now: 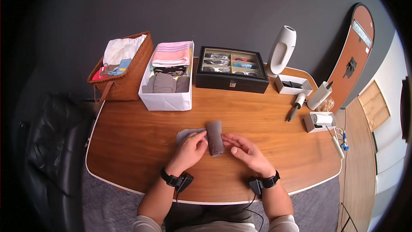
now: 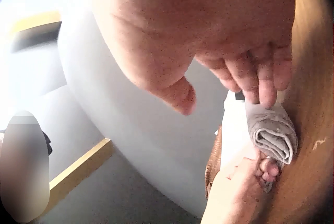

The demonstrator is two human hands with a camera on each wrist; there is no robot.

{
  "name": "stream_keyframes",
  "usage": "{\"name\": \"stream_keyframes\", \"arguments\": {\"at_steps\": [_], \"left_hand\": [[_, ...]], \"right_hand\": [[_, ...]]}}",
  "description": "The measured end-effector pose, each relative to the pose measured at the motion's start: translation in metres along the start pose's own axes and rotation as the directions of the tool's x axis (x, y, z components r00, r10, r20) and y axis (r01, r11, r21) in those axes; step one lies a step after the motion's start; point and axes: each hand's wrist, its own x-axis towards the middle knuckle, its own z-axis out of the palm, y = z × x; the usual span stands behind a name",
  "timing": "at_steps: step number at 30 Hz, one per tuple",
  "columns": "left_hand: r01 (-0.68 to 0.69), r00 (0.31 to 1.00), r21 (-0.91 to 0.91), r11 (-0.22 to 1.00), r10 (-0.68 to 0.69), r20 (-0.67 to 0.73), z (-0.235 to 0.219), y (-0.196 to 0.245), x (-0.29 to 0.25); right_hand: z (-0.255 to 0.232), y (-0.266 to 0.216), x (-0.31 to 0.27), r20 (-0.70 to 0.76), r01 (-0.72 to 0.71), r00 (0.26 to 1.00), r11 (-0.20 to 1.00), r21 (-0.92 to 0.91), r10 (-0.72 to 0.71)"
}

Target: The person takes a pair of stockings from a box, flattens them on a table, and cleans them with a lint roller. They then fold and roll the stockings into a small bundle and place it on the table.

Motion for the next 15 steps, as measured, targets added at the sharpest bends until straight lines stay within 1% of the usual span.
{"name": "stream_keyframes", "arguments": {"at_steps": [1, 2, 5, 6, 9, 12, 15], "left_hand": [[0.016, 0.999, -0.027, 1.0, -0.017, -0.028, -0.001, -0.006, 0.001], [0.017, 0.996, -0.034, 0.999, -0.02, -0.087, -0.001, -0.01, 0.002], [0.006, 0.975, 0.066, 0.998, 0.009, -0.22, -0.013, -0.015, 0.006], [0.08, 0.958, 0.005, 0.997, -0.075, -0.277, -0.014, -0.013, 0.006], [0.214, 0.955, -0.083, 0.973, -0.226, -0.191, -0.021, -0.01, 0.006], [0.312, 0.938, -0.298, 0.902, -0.343, -0.057, -0.025, 0.018, 0.007], [0.299, 0.937, -0.292, 0.909, -0.337, -0.088, -0.02, 0.011, 0.007]], "right_hand": [[0.002, 0.001, 0.001, 0.066, 0.019, 0.998, 1.0, -0.02, -0.018], [0.003, -0.002, 0.001, 0.12, -0.02, 0.993, 1.0, -0.021, 0.023], [0.01, -0.01, 0.001, 0.175, -0.005, 0.984, 0.995, -0.097, 0.022], [0.011, -0.008, 0.001, 0.195, 0.003, 0.981, 0.996, -0.084, 0.013], [0.014, -0.005, 0.004, 0.25, 0.021, 0.968, 0.999, -0.042, -0.01], [0.021, -0.003, 0.008, 0.284, 0.024, 0.958, 1.0, 0.002, -0.024], [0.025, -0.002, 0.01, 0.282, 0.028, 0.959, 0.999, 0.025, -0.034]]}}
